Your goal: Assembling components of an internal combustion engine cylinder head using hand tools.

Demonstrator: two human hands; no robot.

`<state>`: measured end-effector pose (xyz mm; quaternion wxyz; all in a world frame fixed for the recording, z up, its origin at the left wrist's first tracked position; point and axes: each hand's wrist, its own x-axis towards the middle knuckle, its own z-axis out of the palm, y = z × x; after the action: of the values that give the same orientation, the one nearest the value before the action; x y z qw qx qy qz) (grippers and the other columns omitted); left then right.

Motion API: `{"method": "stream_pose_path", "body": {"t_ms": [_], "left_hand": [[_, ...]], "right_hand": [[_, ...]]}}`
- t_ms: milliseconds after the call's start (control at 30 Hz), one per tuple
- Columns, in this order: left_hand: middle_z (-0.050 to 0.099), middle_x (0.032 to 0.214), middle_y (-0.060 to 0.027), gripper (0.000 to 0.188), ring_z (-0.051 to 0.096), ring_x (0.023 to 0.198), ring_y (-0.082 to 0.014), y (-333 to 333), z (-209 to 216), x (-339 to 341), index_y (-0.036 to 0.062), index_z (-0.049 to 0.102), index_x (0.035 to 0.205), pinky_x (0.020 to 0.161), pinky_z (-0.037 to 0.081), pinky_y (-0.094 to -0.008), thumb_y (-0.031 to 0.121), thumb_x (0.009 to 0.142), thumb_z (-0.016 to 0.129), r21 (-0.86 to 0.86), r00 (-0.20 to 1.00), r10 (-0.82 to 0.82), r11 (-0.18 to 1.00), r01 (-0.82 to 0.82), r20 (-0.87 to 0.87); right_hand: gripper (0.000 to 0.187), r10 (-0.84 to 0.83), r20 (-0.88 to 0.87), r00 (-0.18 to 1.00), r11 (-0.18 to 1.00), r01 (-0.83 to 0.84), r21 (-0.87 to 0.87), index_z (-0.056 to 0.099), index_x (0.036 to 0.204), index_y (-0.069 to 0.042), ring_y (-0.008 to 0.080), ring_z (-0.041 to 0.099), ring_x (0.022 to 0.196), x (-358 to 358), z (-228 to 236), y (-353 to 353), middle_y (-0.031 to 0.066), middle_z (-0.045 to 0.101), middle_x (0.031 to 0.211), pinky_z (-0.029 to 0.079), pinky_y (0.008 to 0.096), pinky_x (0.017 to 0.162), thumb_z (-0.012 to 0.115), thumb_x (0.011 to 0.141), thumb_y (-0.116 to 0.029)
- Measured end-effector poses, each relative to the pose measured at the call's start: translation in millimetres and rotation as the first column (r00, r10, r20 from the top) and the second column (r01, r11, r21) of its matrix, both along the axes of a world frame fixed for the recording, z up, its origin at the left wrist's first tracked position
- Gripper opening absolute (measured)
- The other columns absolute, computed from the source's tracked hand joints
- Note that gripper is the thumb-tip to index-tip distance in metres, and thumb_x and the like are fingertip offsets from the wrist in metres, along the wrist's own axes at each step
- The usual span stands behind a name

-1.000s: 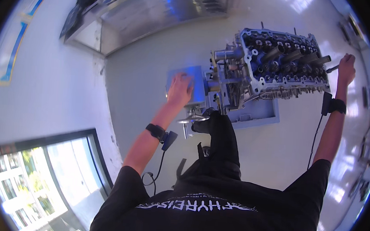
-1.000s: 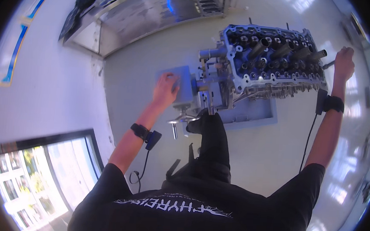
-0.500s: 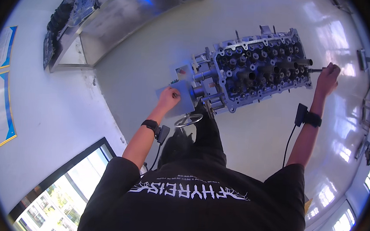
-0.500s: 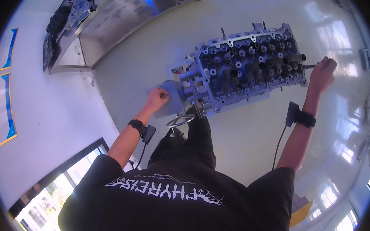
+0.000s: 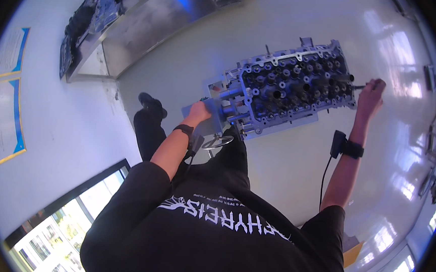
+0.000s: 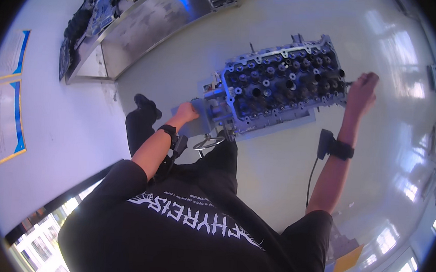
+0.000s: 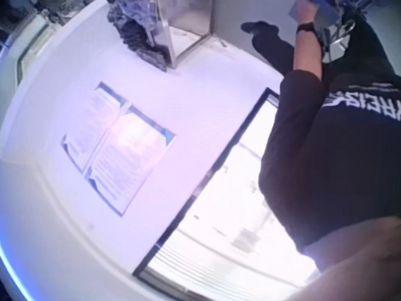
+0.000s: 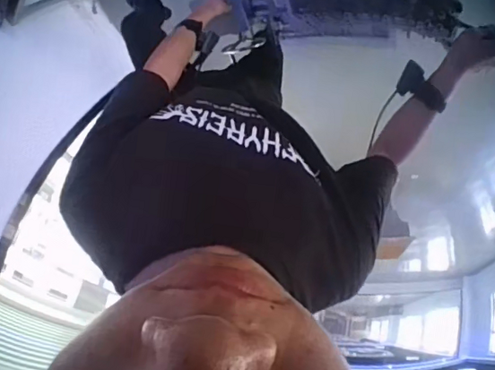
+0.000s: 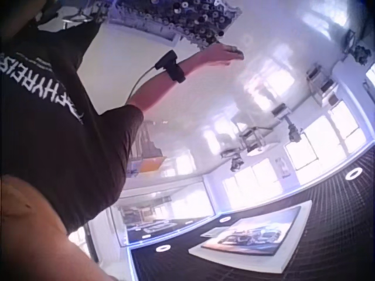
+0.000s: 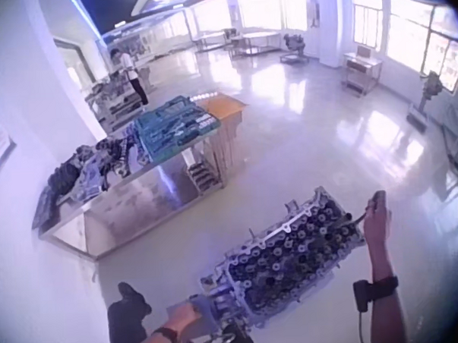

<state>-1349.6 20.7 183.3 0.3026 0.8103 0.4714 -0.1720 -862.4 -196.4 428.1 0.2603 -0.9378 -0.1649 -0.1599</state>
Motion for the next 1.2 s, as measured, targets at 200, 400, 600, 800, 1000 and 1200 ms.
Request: {"method": "stream_pose_path", "body": {"t_ms": [200, 400, 600, 800, 1000, 1200], "left_hand": [[0.071, 0.075, -0.0156, 0.030, 0.071, 0.078, -0.0293, 48.2, 29.4, 38.7, -0.0015, 0.072, 0.082, 0.075, 0.056, -0.0379, 0.024, 0.066, 0.074, -0.176, 0.897, -0.301, 0.951, 0.255, -0.325], [0.070, 0.071, -0.0129, 0.018, 0.070, 0.066, -0.0212, 123.9, 115.8, 101.8, -0.0017, 0.073, 0.081, 0.068, 0.056, -0.0319, 0.012, 0.069, 0.070, 0.023, 0.977, -0.209, 0.978, 0.208, 0.046], [0.071, 0.094, -0.0098, 0.027, 0.068, 0.089, -0.0224, 97.8, 163.6, 216.7, 0.0028, 0.069, 0.101, 0.083, 0.052, -0.0355, 0.015, 0.077, 0.072, 0.001, 0.747, -0.241, 0.952, 0.307, 0.619], [0.067, 0.101, -0.0107, 0.029, 0.063, 0.098, -0.0248, 59.9, 146.2, 267.2, 0.0041, 0.066, 0.101, 0.090, 0.048, -0.0366, 0.008, 0.074, 0.075, 0.094, 0.472, -0.319, 0.893, 0.439, 0.822], [0.064, 0.103, -0.0134, 0.026, 0.061, 0.097, -0.0318, 58.6, 142.7, 272.6, 0.0037, 0.063, 0.097, 0.086, 0.049, -0.0382, 0.002, 0.072, 0.072, 0.138, 0.295, -0.312, 0.862, 0.488, 0.903], [0.060, 0.101, -0.0115, 0.025, 0.059, 0.094, -0.0301, 66.0, 130.8, 274.5, 0.0038, 0.061, 0.098, 0.082, 0.047, -0.0383, 0.001, 0.074, 0.070, 0.141, 0.254, -0.329, 0.819, 0.556, 0.910]], "right_hand": [[0.015, 0.098, -0.044, 0.994, 0.995, -0.097, 0.017, 0.048, 0.108, -0.014, 0.0458, 0.064, 0.080, -7.8, 10.2, 1.3, 0.0247, 0.065, 0.081, 0.047, 0.0552, 0.070, 0.046, 0.094, -0.018], [0.016, 0.203, -0.053, 0.978, 0.970, -0.193, 0.144, 0.050, 0.104, -0.011, 0.0458, 0.063, 0.080, -3.3, 10.6, -3.3, 0.0244, 0.065, 0.080, 0.047, 0.0535, 0.071, 0.050, 0.089, -0.009], [0.015, 0.188, -0.059, 0.980, 0.966, -0.174, 0.194, 0.049, 0.105, -0.011, 0.0425, 0.064, 0.078, 9.8, 8.7, -21.8, 0.0203, 0.065, 0.079, 0.047, 0.0506, 0.069, 0.052, 0.090, -0.011], [0.014, 0.086, -0.118, 0.989, 0.986, -0.068, 0.149, 0.050, 0.104, -0.011, 0.0441, 0.062, 0.081, 1.2, 11.1, -2.4, 0.0200, 0.065, 0.081, 0.048, 0.0506, 0.072, 0.052, 0.091, -0.013], [0.012, -0.018, -0.216, 0.976, 0.973, 0.067, 0.222, 0.048, 0.103, -0.010, 0.0336, 0.065, 0.066, -14.3, 17.6, 9.1, 0.0162, 0.066, 0.079, 0.051, 0.0424, 0.061, 0.054, 0.092, -0.012], [0.011, -0.037, -0.268, 0.963, 0.962, 0.107, 0.252, 0.047, 0.103, -0.007, 0.0208, 0.067, 0.056, -7.3, 13.7, 8.8, 0.0139, 0.069, 0.089, 0.051, 0.0317, 0.052, 0.052, 0.095, -0.011]]}}
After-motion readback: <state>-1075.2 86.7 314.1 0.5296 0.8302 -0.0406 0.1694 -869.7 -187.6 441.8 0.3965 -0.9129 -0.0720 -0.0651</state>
